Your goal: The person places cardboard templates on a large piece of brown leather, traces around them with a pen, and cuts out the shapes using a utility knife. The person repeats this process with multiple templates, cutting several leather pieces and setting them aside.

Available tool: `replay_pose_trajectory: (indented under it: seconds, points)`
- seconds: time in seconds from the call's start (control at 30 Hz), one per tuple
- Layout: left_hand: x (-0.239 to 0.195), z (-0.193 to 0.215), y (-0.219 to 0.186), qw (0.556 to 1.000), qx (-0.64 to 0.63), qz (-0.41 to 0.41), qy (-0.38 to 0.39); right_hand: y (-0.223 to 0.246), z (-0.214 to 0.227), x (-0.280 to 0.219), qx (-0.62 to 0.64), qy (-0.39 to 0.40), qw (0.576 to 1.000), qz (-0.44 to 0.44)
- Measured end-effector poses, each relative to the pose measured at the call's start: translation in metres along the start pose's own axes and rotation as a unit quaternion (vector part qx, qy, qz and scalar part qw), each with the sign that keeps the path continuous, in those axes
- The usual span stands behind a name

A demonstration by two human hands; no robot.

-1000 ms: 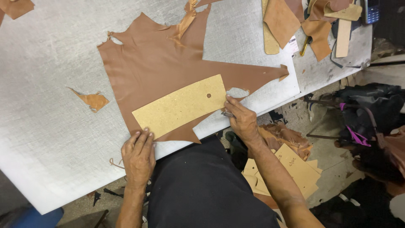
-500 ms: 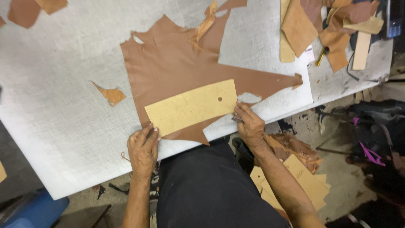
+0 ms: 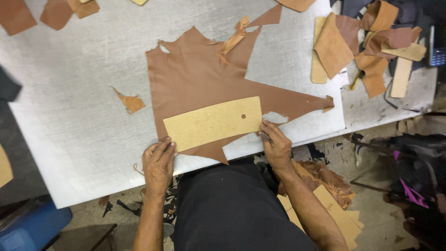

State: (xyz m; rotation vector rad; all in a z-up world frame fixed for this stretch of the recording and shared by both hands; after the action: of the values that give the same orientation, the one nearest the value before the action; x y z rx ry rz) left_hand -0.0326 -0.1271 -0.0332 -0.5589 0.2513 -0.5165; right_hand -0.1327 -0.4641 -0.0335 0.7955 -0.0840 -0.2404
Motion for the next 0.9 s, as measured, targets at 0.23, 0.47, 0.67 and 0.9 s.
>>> replay_pose_trajectory:
  seconds: [0.23, 0.47, 0.67, 0.9]
  points:
    - [-0.004, 0.0, -0.006, 1.0, -0.014, 0.019, 0.002, -0.004, 0.006, -0.005, 0.079, -0.03, 0.996, -0.031]
    - [-0.002, -0.009, -0.01, 1.0, -0.005, 0.026, -0.014, 0.003, 0.003, -0.002, -0.028, -0.001, 1.0, 0.001]
    - [-0.004, -0.008, -0.009, 0.999, -0.009, 0.031, -0.024, -0.006, 0.004, -0.001, 0.099, 0.008, 0.994, -0.039]
    - [-0.006, -0.006, -0.007, 1.0, 0.0, 0.016, -0.012, -0.005, -0.003, -0.001, 0.033, -0.006, 0.999, -0.028]
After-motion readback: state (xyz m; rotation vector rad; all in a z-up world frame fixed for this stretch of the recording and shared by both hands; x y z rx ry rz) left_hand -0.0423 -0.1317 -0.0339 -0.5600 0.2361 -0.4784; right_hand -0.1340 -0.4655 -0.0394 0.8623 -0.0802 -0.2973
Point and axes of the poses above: each hand's wrist, its own x-axis towards the middle knuckle, its own z-axis out of the back of the hand, y = z × x, the point moved 2 cm from there along x, towards the middle knuckle, and after that the axes turned 15 degrees about y, right-handed, at the moved point
